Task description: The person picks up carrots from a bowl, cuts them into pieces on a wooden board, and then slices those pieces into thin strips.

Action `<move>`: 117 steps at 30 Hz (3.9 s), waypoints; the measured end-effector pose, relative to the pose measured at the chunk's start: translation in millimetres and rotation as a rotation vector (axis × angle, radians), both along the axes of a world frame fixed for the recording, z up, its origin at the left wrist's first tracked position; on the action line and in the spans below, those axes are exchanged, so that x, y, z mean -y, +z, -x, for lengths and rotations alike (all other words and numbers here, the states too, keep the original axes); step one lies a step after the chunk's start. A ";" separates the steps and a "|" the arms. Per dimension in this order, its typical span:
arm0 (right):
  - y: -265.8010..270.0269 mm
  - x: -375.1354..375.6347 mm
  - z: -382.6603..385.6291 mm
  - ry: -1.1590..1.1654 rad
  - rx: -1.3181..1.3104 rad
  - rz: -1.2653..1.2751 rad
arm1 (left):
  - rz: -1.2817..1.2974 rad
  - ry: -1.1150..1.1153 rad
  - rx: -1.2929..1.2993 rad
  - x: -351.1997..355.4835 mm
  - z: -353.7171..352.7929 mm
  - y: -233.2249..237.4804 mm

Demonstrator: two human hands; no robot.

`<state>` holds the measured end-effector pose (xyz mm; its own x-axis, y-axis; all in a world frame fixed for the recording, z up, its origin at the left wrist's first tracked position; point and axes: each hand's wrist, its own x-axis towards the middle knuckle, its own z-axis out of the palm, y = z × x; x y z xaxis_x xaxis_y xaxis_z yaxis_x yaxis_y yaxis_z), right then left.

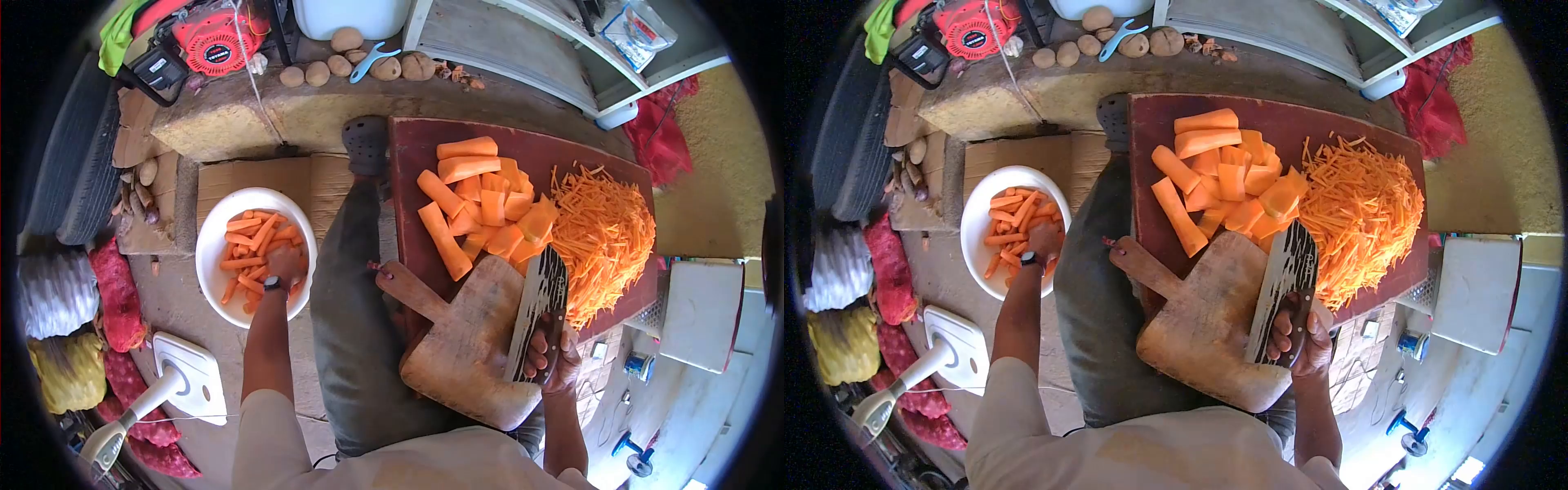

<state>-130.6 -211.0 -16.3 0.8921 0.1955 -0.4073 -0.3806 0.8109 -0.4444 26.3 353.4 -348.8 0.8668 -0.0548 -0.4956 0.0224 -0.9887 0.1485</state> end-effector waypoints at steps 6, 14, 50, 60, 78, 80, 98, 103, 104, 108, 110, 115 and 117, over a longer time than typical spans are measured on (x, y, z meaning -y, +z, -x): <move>0.8 -0.9 -2.8 0.008 0.024 -0.007 | 0.014 -0.014 0.199 -12.3 12.4 -32.3; 5.6 -5.0 -3.8 0.014 -0.004 0.010 | 0.329 0.472 0.491 -21.3 28.2 41.0; 4.4 -8.8 -7.3 0.049 0.095 0.093 | 0.983 -0.011 0.904 297.5 -48.8 317.2; -1.9 -7.1 -6.6 0.070 0.096 0.046 | 1.338 0.371 0.753 296.0 -39.5 302.7; -5.2 -8.9 -7.2 0.051 0.111 0.102 | 0.707 0.019 0.596 264.7 22.4 339.9; -5.4 -7.8 -5.5 0.050 0.120 0.087 | 0.617 -0.062 0.632 263.4 22.8 344.4; 72.9 -4.5 83.8 0.256 0.253 0.918 | 0.586 -0.080 0.468 228.2 7.3 327.6; 67.9 -9.5 88.3 0.263 0.268 1.053 | 0.390 -0.062 0.571 233.3 9.7 342.2; 65.5 -9.1 87.6 0.266 0.279 1.094 | 0.372 -0.060 0.620 232.3 7.4 342.5; 51.0 -5.2 87.3 0.224 0.428 1.245 | 0.444 -0.007 0.599 228.1 1.3 338.8; 48.9 -3.3 87.8 0.232 0.410 1.234 | 0.460 -0.052 0.673 227.3 2.9 336.9; 66.3 -4.2 88.0 0.228 0.285 1.140 | 0.455 -0.082 0.870 238.3 19.7 350.7; 66.8 -1.7 89.4 0.224 0.277 1.129 | 0.433 -0.112 0.944 250.1 36.8 365.6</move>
